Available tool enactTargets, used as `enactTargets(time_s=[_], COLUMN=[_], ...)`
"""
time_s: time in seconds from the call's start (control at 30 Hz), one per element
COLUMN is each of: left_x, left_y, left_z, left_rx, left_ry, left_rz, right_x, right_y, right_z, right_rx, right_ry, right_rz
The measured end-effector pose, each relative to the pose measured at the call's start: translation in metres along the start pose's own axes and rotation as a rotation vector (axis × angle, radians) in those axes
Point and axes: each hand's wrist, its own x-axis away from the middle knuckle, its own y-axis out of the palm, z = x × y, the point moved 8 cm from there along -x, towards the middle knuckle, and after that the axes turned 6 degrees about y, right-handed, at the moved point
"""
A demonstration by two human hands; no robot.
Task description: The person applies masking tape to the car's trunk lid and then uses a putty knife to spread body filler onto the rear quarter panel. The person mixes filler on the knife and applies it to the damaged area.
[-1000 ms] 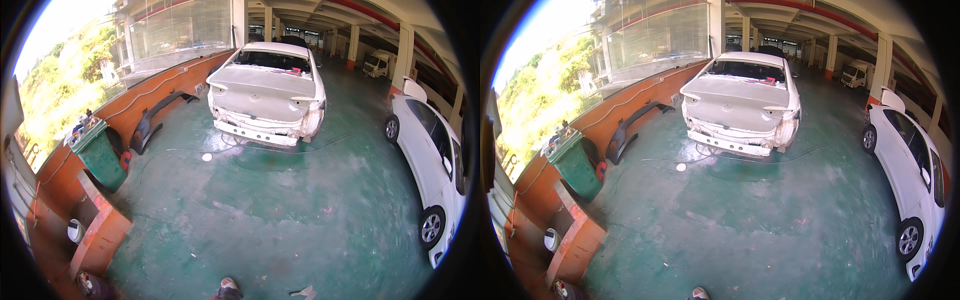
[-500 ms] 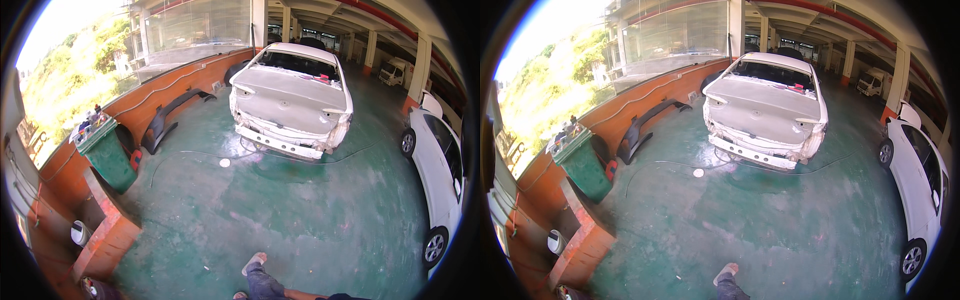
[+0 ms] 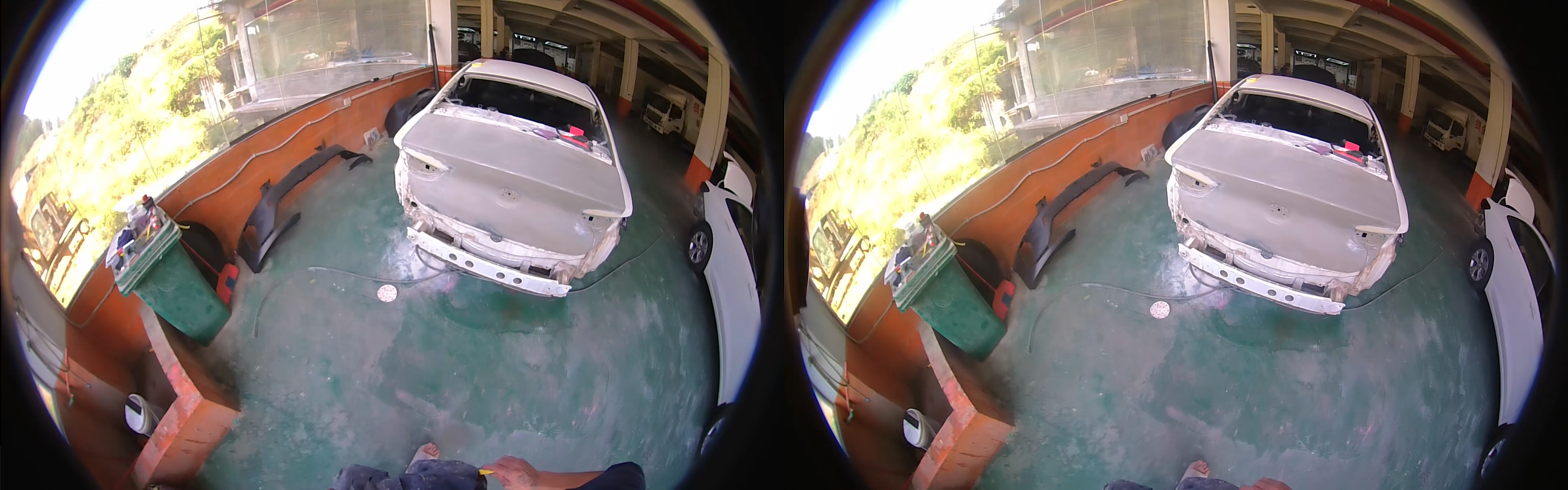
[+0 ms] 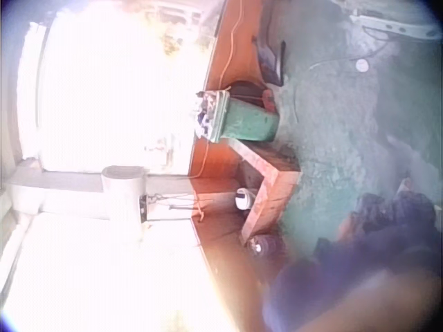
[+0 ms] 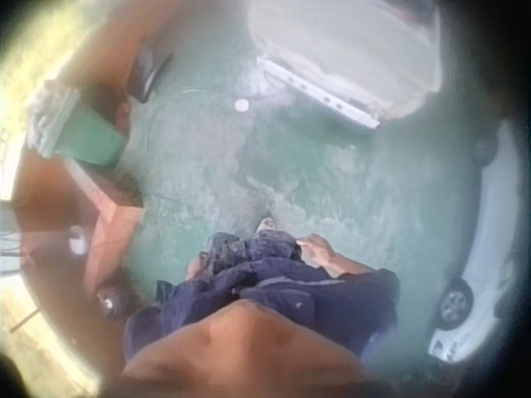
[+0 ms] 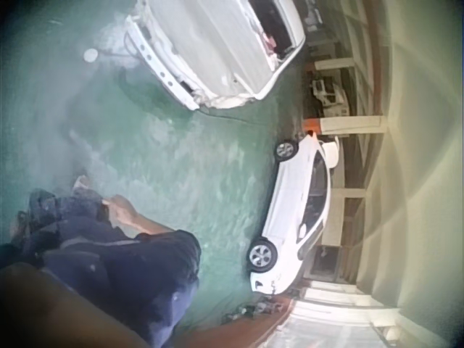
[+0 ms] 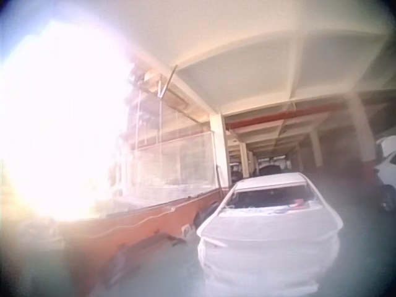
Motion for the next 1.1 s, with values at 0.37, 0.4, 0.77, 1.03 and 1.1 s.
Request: enactTargets(time_s=[0.37, 0.4, 0.77, 1.03, 1.1], left_x=[-0.286, -0.322, -0.599, -0.780, -0.848], left_y=[-0.123, -0.138, -0.338, -0.397, -0.396], left_z=[0.202, 0.227, 0.311, 0.413, 0.430], left_rx=[0.575, 0.560, 0.177, -0.249, -0.313], left_ry=[0.709, 0.686, 0.413, 0.280, 0.325], left_rz=[-0.089, -0.127, 0.028, 0.119, 0.150], right_x=[-0.423, -0.456, -0.658, -0.770, -0.808], right_y=[-0.163, -0.170, -0.332, -0.416, -0.458], right_z=[-0.050, -0.044, 0.129, 0.258, 0.301], right_rx=[-0.627, -0.735, -0.282, 0.000, 0.262], right_ry=[0.124, 0.131, 0.471, 0.519, 0.492], right_rz=[0.288, 0.331, 0.789, 0.990, 1.082])
